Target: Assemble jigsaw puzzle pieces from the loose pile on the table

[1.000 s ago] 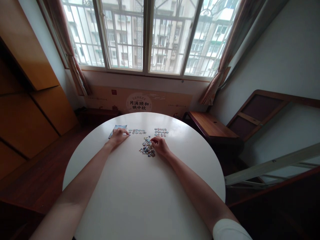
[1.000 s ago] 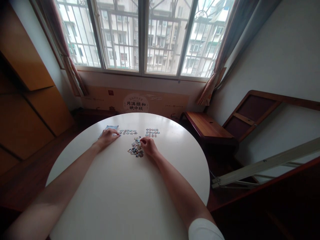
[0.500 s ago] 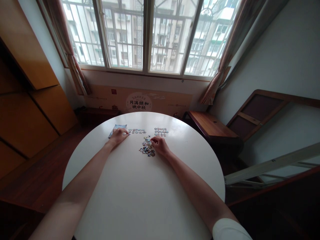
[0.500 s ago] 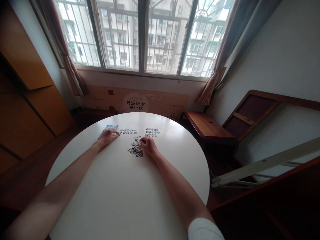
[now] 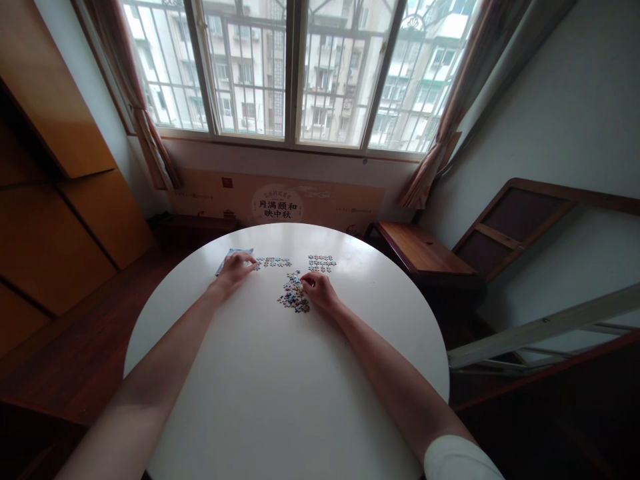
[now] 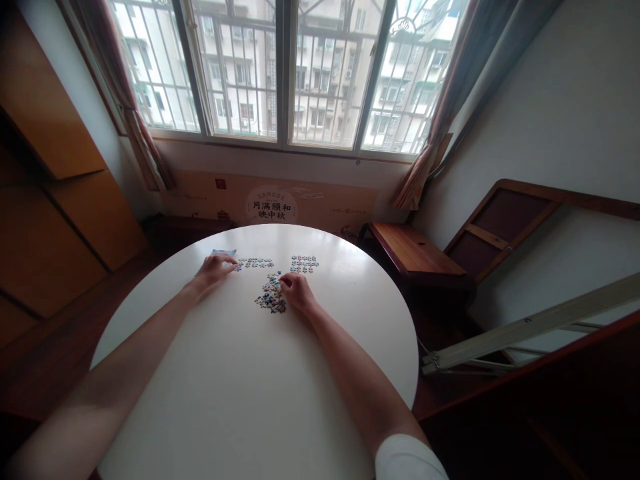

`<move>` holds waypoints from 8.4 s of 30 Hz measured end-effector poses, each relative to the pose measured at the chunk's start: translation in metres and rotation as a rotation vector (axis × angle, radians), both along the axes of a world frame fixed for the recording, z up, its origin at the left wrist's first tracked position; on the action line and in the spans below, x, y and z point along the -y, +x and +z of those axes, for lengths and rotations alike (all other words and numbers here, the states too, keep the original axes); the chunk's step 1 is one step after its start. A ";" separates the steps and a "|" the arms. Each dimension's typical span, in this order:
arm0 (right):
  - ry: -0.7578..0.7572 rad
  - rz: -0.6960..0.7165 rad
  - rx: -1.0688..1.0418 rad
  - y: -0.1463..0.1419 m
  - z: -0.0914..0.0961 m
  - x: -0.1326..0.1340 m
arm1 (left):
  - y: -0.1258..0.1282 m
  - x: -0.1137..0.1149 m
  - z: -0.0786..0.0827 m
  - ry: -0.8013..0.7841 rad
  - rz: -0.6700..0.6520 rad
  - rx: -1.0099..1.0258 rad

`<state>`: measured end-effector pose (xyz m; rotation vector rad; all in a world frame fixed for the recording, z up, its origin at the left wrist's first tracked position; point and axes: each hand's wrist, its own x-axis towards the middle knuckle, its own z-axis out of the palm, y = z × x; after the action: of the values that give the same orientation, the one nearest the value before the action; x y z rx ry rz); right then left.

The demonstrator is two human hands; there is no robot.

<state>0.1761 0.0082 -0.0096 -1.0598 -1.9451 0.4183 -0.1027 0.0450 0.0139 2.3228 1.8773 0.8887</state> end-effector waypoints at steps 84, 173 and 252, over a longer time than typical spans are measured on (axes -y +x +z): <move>-0.419 0.161 -0.579 -0.003 -0.001 -0.010 | 0.090 0.039 -0.018 0.274 -0.464 -0.064; -0.358 0.069 -0.478 0.000 -0.004 -0.011 | 0.091 0.036 -0.021 0.522 -0.376 -0.083; 0.003 -0.056 -0.133 -0.004 -0.004 -0.005 | 0.092 0.038 -0.019 0.227 -0.343 -0.028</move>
<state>0.1724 0.0133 -0.0137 -1.0549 -1.7940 0.4433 -0.0107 0.0067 -0.0050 2.6854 1.3810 1.0716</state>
